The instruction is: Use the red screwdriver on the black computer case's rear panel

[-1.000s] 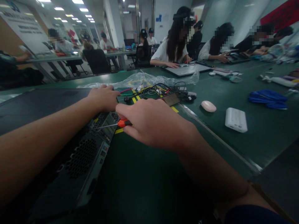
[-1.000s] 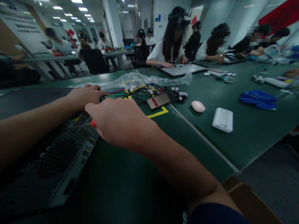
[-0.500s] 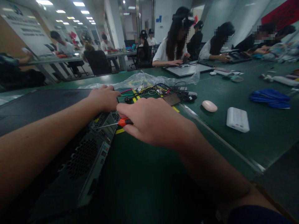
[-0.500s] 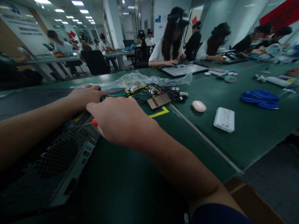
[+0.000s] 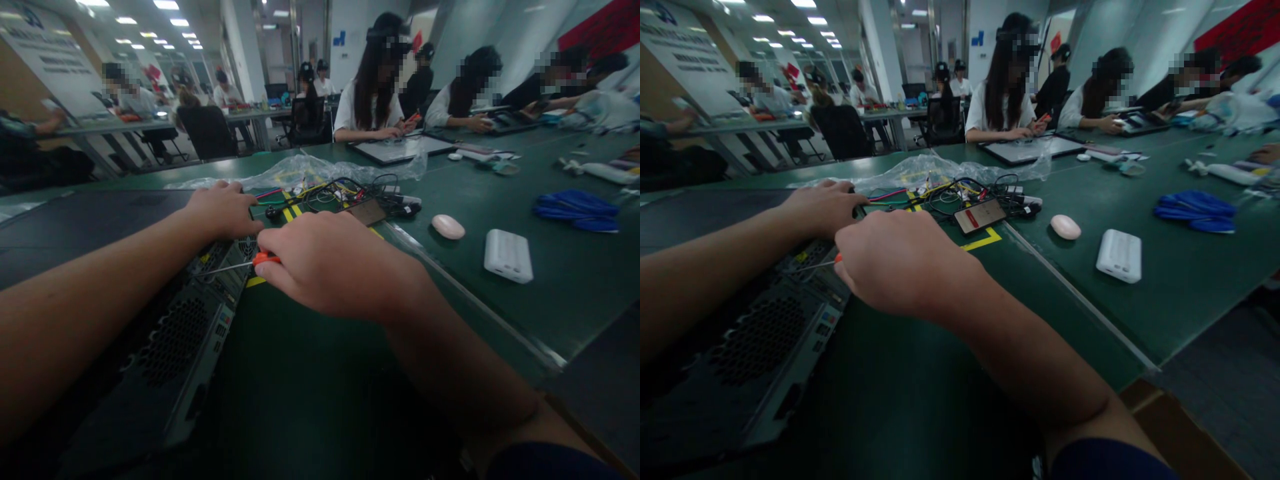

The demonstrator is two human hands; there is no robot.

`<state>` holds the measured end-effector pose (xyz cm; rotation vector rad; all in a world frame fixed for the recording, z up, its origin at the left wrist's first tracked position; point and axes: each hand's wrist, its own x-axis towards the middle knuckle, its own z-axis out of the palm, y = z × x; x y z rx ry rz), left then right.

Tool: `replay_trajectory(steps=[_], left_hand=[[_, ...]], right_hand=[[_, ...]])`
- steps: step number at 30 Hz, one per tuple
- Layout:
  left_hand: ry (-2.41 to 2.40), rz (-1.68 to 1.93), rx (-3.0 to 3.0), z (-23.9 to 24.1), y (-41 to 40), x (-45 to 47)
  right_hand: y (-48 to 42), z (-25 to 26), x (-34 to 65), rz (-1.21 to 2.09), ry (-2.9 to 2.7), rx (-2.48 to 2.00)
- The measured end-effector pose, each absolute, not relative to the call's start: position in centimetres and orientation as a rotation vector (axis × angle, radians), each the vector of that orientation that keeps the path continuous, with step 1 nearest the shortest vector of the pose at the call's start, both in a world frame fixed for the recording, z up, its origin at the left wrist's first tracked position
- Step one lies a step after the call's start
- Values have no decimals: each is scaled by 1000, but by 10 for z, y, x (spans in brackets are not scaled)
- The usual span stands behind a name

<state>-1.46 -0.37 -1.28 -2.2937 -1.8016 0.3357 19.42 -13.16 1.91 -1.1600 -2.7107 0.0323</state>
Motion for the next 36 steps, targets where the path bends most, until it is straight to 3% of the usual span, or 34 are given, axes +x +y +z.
replay_trajectory(steps=[36], left_hand=[[-1801, 379, -2315, -7, -6, -13]], right_hand=[[-129, 14, 197, -54, -2688, -1076]])
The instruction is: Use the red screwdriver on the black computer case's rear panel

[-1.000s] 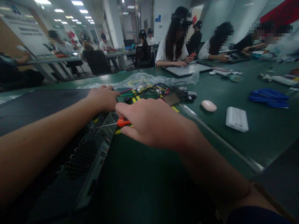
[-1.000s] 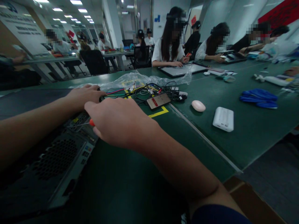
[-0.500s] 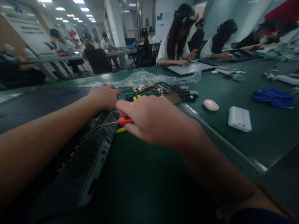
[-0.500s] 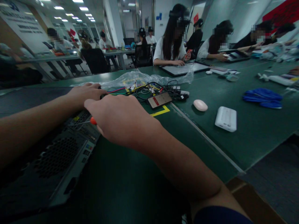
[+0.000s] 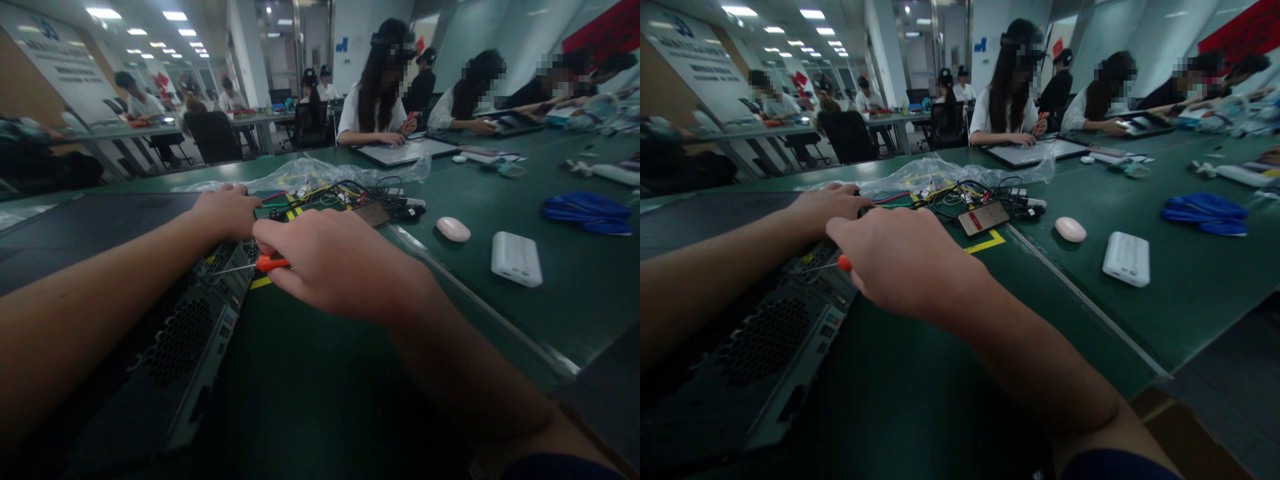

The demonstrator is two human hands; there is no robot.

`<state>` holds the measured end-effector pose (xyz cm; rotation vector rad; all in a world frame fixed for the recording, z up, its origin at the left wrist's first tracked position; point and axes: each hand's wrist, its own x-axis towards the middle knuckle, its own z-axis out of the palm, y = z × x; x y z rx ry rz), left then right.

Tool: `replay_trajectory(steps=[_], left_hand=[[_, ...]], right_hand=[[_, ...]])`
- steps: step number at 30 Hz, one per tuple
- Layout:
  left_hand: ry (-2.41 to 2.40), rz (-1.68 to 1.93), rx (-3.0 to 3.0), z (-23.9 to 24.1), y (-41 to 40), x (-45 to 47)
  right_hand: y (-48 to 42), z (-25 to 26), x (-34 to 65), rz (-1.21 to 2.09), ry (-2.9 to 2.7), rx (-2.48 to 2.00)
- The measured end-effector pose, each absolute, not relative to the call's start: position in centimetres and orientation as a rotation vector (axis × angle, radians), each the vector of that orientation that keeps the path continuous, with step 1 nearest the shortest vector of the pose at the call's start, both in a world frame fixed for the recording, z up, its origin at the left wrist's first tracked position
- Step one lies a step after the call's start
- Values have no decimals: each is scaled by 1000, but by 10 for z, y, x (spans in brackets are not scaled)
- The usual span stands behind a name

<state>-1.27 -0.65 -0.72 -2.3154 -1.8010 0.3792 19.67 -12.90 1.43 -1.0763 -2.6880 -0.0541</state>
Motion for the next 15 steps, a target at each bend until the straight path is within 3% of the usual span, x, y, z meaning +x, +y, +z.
replay_trajectory(steps=[15], left_hand=[[-1784, 387, -2298, -10, -3, -16]], right_hand=[[-127, 14, 197, -30, -2674, -1032]])
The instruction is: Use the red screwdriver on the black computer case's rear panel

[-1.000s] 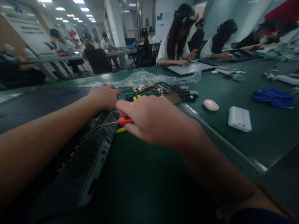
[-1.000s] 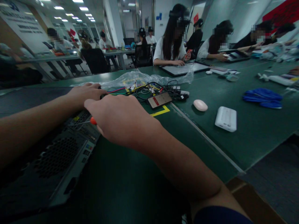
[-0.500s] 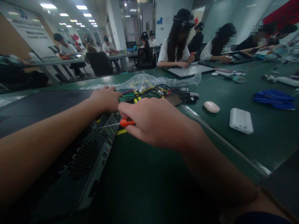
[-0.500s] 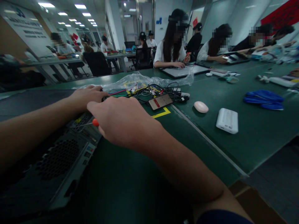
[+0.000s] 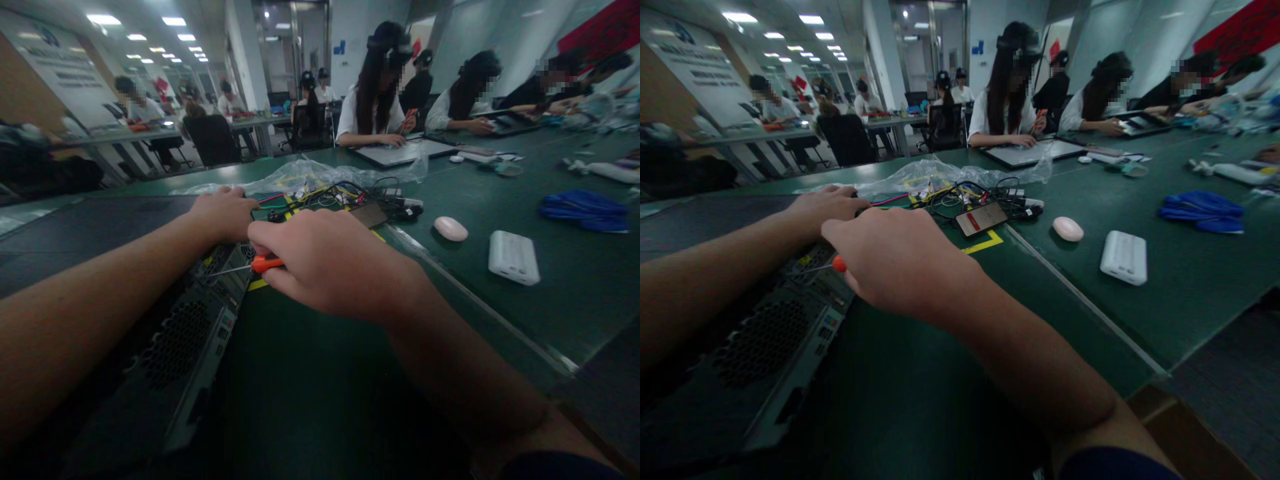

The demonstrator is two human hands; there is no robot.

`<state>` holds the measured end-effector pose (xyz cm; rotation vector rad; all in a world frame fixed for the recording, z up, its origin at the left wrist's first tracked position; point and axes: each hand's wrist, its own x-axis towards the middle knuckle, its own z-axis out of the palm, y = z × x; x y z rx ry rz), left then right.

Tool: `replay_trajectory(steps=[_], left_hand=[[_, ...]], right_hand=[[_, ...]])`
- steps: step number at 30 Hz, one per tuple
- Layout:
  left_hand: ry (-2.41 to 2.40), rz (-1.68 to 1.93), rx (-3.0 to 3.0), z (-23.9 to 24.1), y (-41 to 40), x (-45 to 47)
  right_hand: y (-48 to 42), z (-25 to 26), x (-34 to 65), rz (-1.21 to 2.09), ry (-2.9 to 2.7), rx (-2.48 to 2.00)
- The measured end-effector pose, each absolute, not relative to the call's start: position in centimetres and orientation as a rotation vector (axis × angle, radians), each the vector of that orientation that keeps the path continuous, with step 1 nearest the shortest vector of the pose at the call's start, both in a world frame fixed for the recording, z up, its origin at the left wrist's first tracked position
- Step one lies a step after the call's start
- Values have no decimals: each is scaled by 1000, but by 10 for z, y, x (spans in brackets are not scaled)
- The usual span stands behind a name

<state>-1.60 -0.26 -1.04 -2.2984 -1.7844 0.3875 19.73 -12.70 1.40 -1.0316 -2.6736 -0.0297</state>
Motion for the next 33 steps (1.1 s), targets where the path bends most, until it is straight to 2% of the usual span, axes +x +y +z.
replay_trajectory(steps=[23, 33], left_hand=[[-1823, 366, -2281, -11, -5, -12], [-1793, 363, -2312, -10, -3, -16]], right_hand=[[-130, 19, 194, 51, -2713, -1130], [-127, 13, 197, -72, -2690, -1048]])
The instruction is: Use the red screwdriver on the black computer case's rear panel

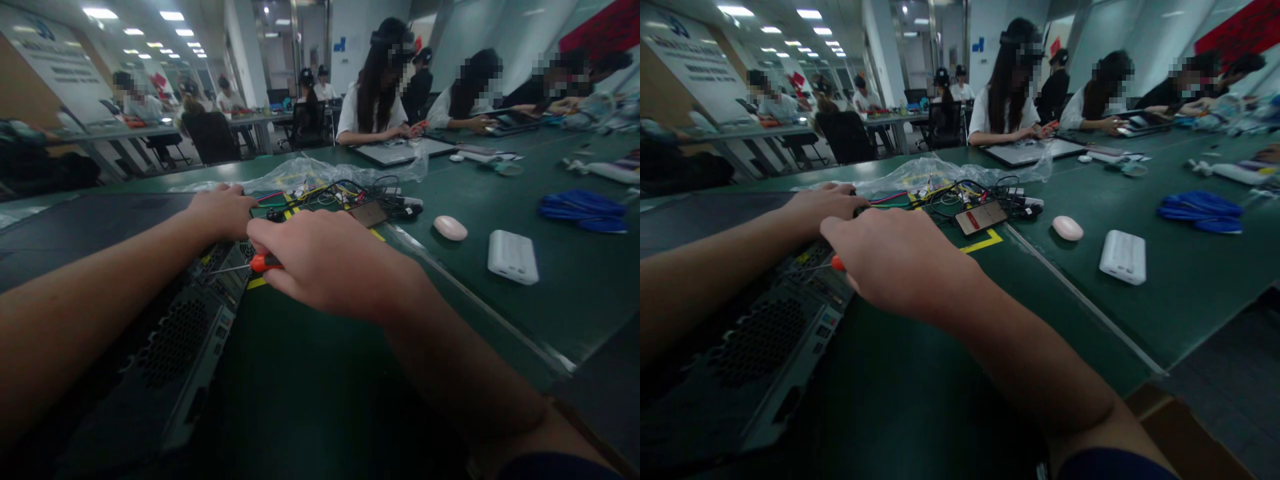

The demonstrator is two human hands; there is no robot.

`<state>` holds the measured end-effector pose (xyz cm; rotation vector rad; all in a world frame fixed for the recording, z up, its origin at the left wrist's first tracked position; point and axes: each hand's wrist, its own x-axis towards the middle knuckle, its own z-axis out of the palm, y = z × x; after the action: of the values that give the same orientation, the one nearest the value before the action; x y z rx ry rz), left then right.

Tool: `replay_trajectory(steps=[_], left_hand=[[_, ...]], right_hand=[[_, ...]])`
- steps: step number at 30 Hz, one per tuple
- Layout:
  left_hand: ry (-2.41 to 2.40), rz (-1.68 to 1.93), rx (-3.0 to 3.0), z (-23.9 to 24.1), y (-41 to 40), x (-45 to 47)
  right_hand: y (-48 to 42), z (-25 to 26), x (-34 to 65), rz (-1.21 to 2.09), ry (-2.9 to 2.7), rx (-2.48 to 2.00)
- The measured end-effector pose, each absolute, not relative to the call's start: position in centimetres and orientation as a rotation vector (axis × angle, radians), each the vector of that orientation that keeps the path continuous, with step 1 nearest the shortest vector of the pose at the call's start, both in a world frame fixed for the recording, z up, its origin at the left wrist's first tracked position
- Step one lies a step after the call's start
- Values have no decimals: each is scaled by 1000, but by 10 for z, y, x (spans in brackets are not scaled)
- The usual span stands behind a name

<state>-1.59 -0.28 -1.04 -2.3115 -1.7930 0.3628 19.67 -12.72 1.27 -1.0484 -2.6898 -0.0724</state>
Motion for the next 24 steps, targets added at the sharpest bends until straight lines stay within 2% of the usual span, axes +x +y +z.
replay_trajectory(steps=[24], left_hand=[[-1807, 370, -2300, -8, -7, -14]], right_hand=[[-127, 15, 195, -78, -2717, -1087]])
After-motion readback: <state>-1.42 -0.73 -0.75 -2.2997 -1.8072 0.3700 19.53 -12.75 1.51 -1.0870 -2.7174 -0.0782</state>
